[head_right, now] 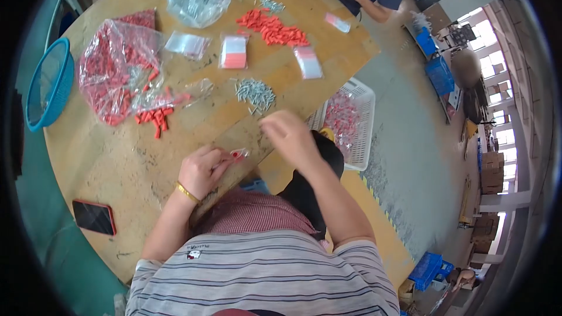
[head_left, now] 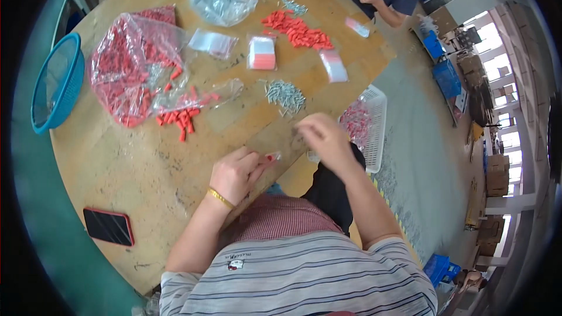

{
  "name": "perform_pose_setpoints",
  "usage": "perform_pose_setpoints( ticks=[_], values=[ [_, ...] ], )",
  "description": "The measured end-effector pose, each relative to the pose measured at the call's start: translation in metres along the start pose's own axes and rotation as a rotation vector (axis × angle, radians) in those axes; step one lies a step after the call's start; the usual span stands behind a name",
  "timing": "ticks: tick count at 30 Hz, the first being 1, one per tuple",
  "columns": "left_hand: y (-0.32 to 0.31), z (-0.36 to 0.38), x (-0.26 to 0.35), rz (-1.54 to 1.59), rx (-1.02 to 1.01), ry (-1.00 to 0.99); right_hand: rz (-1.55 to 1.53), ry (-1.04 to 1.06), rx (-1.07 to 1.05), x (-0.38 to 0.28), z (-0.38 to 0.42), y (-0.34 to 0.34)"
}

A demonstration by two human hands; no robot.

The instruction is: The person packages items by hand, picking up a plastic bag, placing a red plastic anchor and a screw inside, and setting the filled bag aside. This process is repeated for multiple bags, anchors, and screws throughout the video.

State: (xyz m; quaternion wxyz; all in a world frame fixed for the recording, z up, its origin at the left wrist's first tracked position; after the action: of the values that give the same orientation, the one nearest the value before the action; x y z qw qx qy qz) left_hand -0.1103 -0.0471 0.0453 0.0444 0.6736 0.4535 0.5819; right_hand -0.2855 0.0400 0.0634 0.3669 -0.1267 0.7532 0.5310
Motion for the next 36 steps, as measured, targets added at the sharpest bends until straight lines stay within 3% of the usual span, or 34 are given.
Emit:
perform_pose_setpoints(
  ticks=[2,5,8,11,17,20,23,26,27,31,34,36],
  values=[
    [0.0,0.001,-0.001,0.036,-0.001,0.036,0.116,-0.116,0.039,0.037,-0.006,0.008],
    [-0.001,0.001,-0.003,0.092,0.002,0.049,0.205,-0.026,0.017,0.05,-0.014,-0.002],
    [-0.001,0.002,-0.005,0.084,0.005,0.039,0.452,0.33,0.035,0.018,-0.023,-0.011],
    [0.0,0.001,-0.003,0.1,0.014,0.038,0.641,0.532,-0.182,0.019,-0.036,-0.028],
    [-0.005,0.004,-0.01,0.096,-0.006,0.055,0.824,0.852,-0.329,0.008,-0.045,-0.053],
    [-0.005,0.002,-0.01,0.091,-0.014,0.056,0.907,0.885,-0.406,0.011,-0.051,-0.064],
    [-0.005,0.003,-0.009,0.081,-0.009,0.042,0.853,0.867,-0.373,0.006,-0.062,-0.065],
    [-0.001,0.002,-0.01,0.07,0.015,0.047,0.721,0.667,-0.27,0.016,-0.074,-0.047],
    [0.0,0.003,-0.012,0.074,0.026,0.058,0.653,0.539,-0.216,0.018,-0.075,-0.038],
    [0.003,0.004,-0.017,0.045,0.045,0.083,-0.11,-0.134,-0.221,0.015,-0.051,-0.025],
    [0.005,0.004,-0.012,-0.021,0.071,0.036,-0.367,0.017,-0.2,-0.019,-0.023,-0.033],
    [0.005,0.004,-0.007,-0.043,0.086,-0.011,-0.348,0.08,-0.206,-0.029,-0.012,-0.043]
  ],
)
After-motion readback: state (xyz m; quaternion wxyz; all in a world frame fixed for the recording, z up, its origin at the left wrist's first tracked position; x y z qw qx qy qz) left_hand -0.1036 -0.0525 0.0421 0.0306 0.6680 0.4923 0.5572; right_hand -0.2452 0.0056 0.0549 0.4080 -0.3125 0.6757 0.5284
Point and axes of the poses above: each hand's wrist, its own z-axis away from the middle knuckle, its own y-axis out of the back of the hand, x = y × z, the point moved 9 cm from there along -z, towards the middle knuckle, and after that the axes turned 1 degree about y, right-handed, at the moved point
